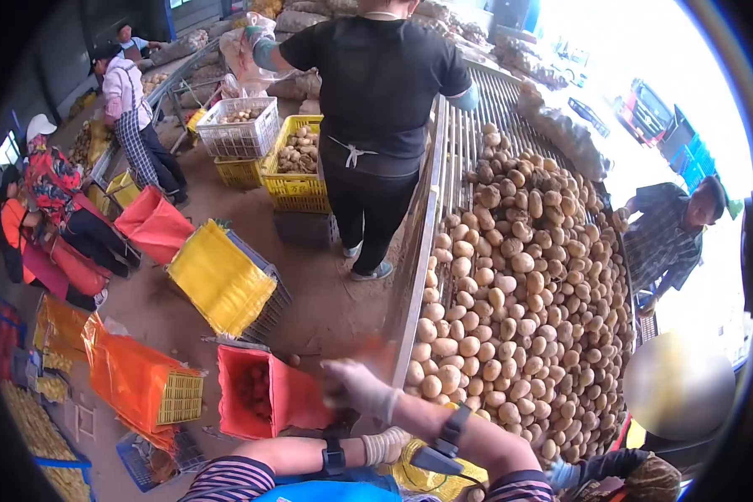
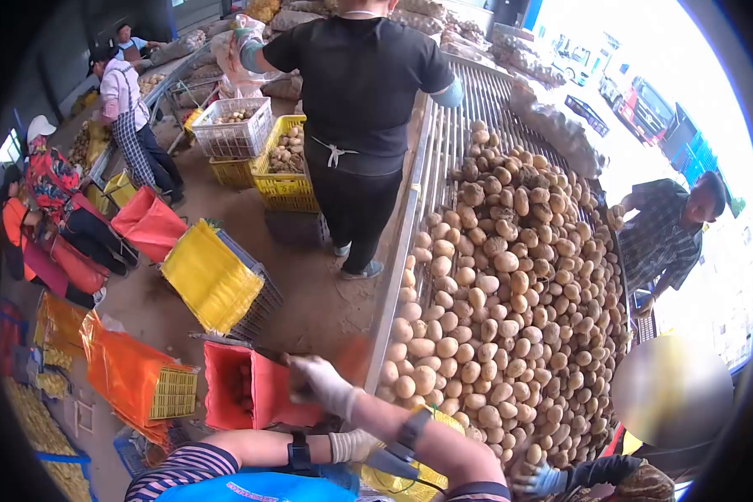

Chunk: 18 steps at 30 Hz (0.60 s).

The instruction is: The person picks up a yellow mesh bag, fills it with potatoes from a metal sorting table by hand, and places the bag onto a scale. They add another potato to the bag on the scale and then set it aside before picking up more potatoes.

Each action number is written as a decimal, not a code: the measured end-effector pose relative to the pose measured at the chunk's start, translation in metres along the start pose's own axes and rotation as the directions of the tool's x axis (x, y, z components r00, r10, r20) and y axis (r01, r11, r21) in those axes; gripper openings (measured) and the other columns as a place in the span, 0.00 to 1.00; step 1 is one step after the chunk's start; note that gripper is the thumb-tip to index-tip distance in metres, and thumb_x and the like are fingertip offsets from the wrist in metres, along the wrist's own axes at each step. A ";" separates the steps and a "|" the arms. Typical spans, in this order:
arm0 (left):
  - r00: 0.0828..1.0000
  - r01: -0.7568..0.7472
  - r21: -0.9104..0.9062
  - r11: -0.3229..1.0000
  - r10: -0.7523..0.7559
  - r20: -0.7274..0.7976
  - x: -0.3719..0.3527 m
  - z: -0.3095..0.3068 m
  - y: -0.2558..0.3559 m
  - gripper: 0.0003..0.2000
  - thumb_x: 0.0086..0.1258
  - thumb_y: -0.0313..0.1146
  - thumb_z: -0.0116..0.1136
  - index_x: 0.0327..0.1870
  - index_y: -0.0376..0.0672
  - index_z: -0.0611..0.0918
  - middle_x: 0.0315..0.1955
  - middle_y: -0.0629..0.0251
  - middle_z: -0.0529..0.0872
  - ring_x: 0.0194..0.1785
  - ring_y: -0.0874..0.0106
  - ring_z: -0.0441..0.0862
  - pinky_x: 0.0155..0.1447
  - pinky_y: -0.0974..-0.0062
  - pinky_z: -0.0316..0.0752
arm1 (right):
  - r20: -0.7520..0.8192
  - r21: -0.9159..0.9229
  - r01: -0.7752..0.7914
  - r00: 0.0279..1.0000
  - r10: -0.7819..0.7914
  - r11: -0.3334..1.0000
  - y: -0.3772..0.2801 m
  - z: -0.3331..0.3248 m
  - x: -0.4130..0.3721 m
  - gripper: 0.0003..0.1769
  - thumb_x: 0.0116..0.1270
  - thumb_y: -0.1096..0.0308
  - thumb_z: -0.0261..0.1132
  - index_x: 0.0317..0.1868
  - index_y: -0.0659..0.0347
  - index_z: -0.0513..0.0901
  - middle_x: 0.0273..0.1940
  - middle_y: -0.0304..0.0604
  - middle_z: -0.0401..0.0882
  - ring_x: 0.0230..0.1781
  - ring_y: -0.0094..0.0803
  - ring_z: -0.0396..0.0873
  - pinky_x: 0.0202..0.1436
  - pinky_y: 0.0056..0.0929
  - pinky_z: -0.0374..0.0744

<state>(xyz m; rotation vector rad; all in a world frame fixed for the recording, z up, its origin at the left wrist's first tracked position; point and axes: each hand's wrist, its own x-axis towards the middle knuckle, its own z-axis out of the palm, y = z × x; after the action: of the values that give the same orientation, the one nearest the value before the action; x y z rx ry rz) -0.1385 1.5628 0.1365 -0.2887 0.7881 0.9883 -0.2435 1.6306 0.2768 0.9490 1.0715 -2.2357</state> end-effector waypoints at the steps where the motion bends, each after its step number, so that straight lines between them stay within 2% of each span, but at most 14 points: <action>1: 0.998 0.055 -0.065 0.996 -0.055 0.013 0.001 0.001 0.004 0.14 0.73 0.35 0.51 0.54 0.39 0.77 0.48 0.58 0.85 0.49 0.63 0.83 0.55 0.66 0.79 | 0.111 -0.113 0.345 0.936 -0.333 0.932 -0.011 -0.007 0.067 0.25 0.63 0.61 0.68 0.55 0.64 0.73 0.44 0.43 0.77 0.40 0.33 0.78 0.41 0.35 0.82; 3: 0.992 0.127 -0.137 0.982 -0.125 0.025 0.002 -0.001 0.008 0.14 0.73 0.35 0.51 0.54 0.39 0.77 0.48 0.58 0.85 0.49 0.63 0.83 0.55 0.66 0.79 | 0.040 0.154 0.519 0.847 -0.530 0.841 -0.107 0.043 0.048 0.47 0.61 0.67 0.70 0.73 0.65 0.50 0.50 0.47 0.77 0.49 0.36 0.79 0.46 0.35 0.82; 4: 0.988 0.157 -0.152 0.976 -0.154 0.029 0.002 0.000 0.011 0.14 0.73 0.35 0.52 0.54 0.39 0.77 0.48 0.58 0.85 0.49 0.63 0.84 0.55 0.66 0.79 | 0.054 0.255 0.592 0.781 -0.622 0.765 -0.131 0.045 0.055 0.51 0.61 0.68 0.69 0.75 0.66 0.44 0.60 0.52 0.73 0.55 0.36 0.77 0.50 0.36 0.81; 5: 0.981 0.195 -0.163 0.967 -0.192 0.032 0.003 0.001 0.011 0.14 0.73 0.35 0.52 0.54 0.39 0.77 0.48 0.58 0.85 0.49 0.63 0.84 0.55 0.66 0.79 | -0.060 0.182 0.689 0.719 -0.692 0.701 -0.140 0.049 0.030 0.50 0.62 0.68 0.69 0.75 0.64 0.45 0.66 0.54 0.66 0.58 0.37 0.75 0.53 0.35 0.80; 6: 0.975 0.223 -0.165 0.961 -0.221 0.035 0.003 0.001 0.013 0.14 0.73 0.35 0.52 0.54 0.39 0.77 0.47 0.58 0.85 0.49 0.63 0.84 0.55 0.66 0.79 | -0.028 -0.056 0.764 0.642 -0.766 0.643 -0.139 0.032 0.018 0.49 0.62 0.66 0.70 0.75 0.60 0.47 0.69 0.55 0.61 0.62 0.40 0.72 0.55 0.36 0.79; 8: 0.966 0.257 -0.169 0.952 -0.252 0.052 -0.001 0.006 0.017 0.14 0.73 0.35 0.52 0.54 0.39 0.77 0.47 0.58 0.86 0.48 0.63 0.84 0.54 0.66 0.79 | 0.045 -0.565 0.763 0.409 -0.911 0.314 -0.116 -0.028 0.014 0.46 0.62 0.63 0.70 0.75 0.56 0.52 0.69 0.53 0.62 0.62 0.39 0.71 0.58 0.37 0.78; 9: 0.972 0.235 -0.200 0.951 -0.224 0.077 -0.007 0.011 0.015 0.15 0.73 0.35 0.52 0.55 0.38 0.77 0.47 0.58 0.85 0.48 0.62 0.84 0.55 0.64 0.79 | 0.023 -0.753 0.628 0.326 -0.945 0.198 -0.105 -0.057 -0.006 0.43 0.61 0.62 0.71 0.73 0.55 0.58 0.67 0.52 0.64 0.63 0.42 0.71 0.63 0.41 0.74; 10: 0.979 0.199 -0.240 0.950 -0.180 0.099 -0.017 0.017 0.019 0.16 0.73 0.36 0.53 0.56 0.37 0.77 0.48 0.57 0.85 0.48 0.61 0.84 0.56 0.61 0.79 | 0.101 -0.935 0.354 0.233 -0.967 -0.013 -0.104 -0.087 -0.030 0.38 0.58 0.63 0.71 0.68 0.54 0.65 0.64 0.51 0.68 0.63 0.48 0.70 0.64 0.46 0.71; 11: 0.976 0.210 -0.238 0.948 -0.191 0.100 -0.024 0.023 0.024 0.17 0.73 0.37 0.53 0.58 0.37 0.76 0.48 0.56 0.85 0.50 0.60 0.83 0.57 0.59 0.79 | 0.105 -0.994 0.036 0.203 -0.974 -0.099 -0.098 -0.130 -0.031 0.34 0.55 0.63 0.71 0.64 0.53 0.71 0.62 0.51 0.69 0.63 0.52 0.69 0.63 0.48 0.70; 13: 0.974 0.226 -0.264 0.938 -0.210 0.088 -0.032 0.029 0.033 0.18 0.73 0.34 0.53 0.62 0.39 0.74 0.55 0.56 0.82 0.58 0.59 0.79 0.65 0.54 0.73 | 0.018 -0.940 -0.325 0.257 -0.966 -0.104 -0.081 -0.208 -0.047 0.32 0.54 0.59 0.70 0.61 0.49 0.74 0.63 0.49 0.69 0.64 0.49 0.68 0.64 0.48 0.69; 14: 0.978 0.207 -0.273 0.939 -0.189 0.092 -0.041 0.038 0.041 0.18 0.74 0.34 0.54 0.62 0.40 0.73 0.55 0.56 0.81 0.58 0.59 0.79 0.65 0.54 0.73 | -0.067 -0.926 -0.374 0.287 -0.956 -0.047 -0.066 -0.235 -0.056 0.34 0.54 0.56 0.70 0.63 0.47 0.72 0.64 0.49 0.68 0.66 0.50 0.65 0.66 0.51 0.66; 15: 0.975 0.182 -0.285 0.941 -0.134 0.178 -0.053 0.047 0.052 0.18 0.73 0.34 0.55 0.61 0.40 0.75 0.54 0.56 0.82 0.56 0.61 0.81 0.62 0.58 0.76 | -0.229 -0.902 -0.432 0.422 -0.877 0.028 -0.053 -0.248 -0.069 0.36 0.57 0.50 0.68 0.66 0.45 0.69 0.67 0.49 0.65 0.70 0.51 0.60 0.69 0.53 0.61; 16: 0.962 0.156 -0.303 0.940 -0.076 0.262 -0.065 0.058 0.063 0.17 0.73 0.33 0.56 0.60 0.40 0.76 0.52 0.57 0.83 0.54 0.63 0.82 0.60 0.62 0.78 | -0.248 -0.892 -0.451 0.426 -0.870 0.033 -0.020 -0.272 -0.065 0.38 0.60 0.43 0.63 0.70 0.44 0.66 0.70 0.49 0.63 0.75 0.52 0.52 0.72 0.56 0.55; 18: 0.975 -0.092 -0.146 0.985 0.119 0.190 -0.073 0.065 0.074 0.20 0.73 0.33 0.55 0.64 0.38 0.72 0.55 0.58 0.82 0.57 0.65 0.81 0.63 0.63 0.76 | -0.216 -0.886 -0.463 0.463 -0.859 -0.027 0.018 -0.267 -0.076 0.37 0.63 0.41 0.59 0.70 0.45 0.66 0.66 0.49 0.65 0.75 0.52 0.51 0.73 0.61 0.51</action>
<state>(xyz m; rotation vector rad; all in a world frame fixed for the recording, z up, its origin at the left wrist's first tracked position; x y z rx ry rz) -0.1924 1.5922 0.2423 -0.2636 0.5599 1.1548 -0.0818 1.8457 0.2050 1.0124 2.9448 -0.0771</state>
